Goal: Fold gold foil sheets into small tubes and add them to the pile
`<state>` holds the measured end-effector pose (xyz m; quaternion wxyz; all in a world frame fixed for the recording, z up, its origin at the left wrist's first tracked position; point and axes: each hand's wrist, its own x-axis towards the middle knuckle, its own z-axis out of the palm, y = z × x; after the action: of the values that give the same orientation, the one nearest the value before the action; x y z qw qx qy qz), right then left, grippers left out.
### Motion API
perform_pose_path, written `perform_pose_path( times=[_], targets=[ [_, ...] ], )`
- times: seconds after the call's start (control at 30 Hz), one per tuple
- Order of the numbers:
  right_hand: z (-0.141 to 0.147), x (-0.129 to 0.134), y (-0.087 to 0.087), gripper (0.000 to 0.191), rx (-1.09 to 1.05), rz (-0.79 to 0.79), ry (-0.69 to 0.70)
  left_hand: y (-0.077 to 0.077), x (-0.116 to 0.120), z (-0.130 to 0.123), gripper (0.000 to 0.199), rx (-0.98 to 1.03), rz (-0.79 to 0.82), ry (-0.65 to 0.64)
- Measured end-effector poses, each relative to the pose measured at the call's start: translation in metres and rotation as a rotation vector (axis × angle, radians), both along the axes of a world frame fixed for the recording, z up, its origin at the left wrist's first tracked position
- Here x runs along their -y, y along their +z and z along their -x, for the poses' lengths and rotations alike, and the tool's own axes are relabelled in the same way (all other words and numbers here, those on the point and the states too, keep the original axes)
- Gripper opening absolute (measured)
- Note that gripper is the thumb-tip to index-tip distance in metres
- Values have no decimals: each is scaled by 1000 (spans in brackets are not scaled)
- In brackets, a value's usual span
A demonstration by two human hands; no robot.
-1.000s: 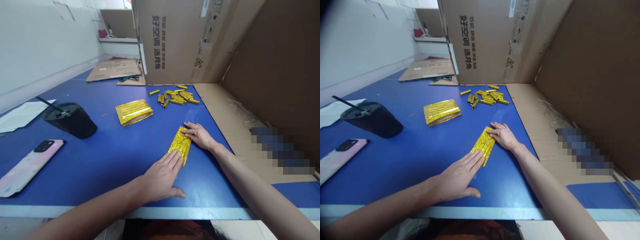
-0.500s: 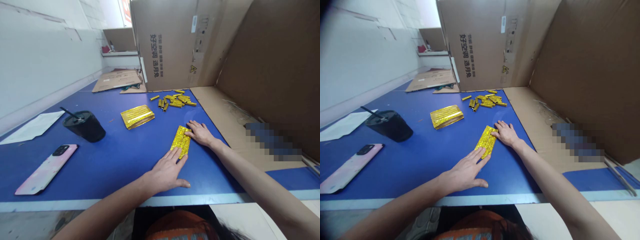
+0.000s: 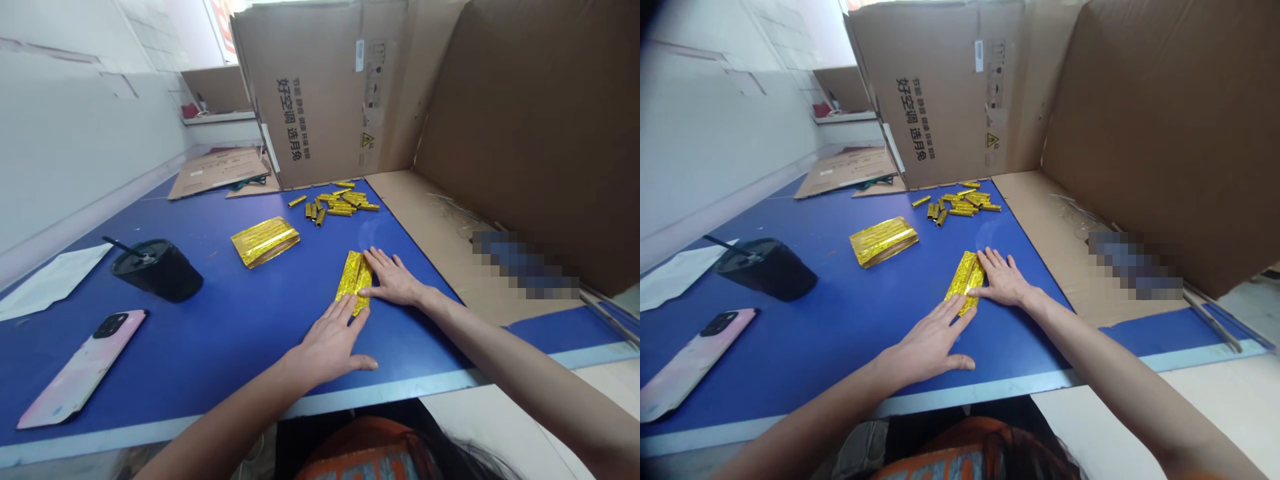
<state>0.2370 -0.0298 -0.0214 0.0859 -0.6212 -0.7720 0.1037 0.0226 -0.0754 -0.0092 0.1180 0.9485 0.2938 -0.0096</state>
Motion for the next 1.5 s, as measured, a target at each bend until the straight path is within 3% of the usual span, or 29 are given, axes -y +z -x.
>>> perform_pose_path(
  times=[0.3, 0.43, 0.53, 0.63, 0.73, 0.87, 1.03, 1.3, 1.5],
  targets=[
    [-24, -53, -7, 81, -52, -72, -240, 1, 0, -1, 89, -21, 15, 8],
    [-23, -54, -5, 76, -75, -119, -299, 1, 0, 0, 89, -16, 14, 12],
    [-12, -40, 5, 64, -97, -174, -287, 0, 0, 0, 88, -6, 7, 8],
    [10, -14, 17, 53, -109, -189, -75, 1, 0, 0, 89, 11, 7, 0],
    [31, 14, 19, 55, -175, -66, 370, 3, -1, 0, 87, 36, 9, -4],
    [35, 23, 12, 68, -133, 58, 496, 5, -1, -1, 86, 52, 17, -10],
    [21, -11, 7, 71, 25, 35, 374, 2, 0, 0, 88, 36, 20, 11],
    [11, -59, 1, 70, 88, 22, 181, 0, 0, 1, 88, 20, 25, 7],
    [17, -75, 1, 84, 122, 27, 172, 5, 15, -17, 88, 14, 5, 109]
  ],
)
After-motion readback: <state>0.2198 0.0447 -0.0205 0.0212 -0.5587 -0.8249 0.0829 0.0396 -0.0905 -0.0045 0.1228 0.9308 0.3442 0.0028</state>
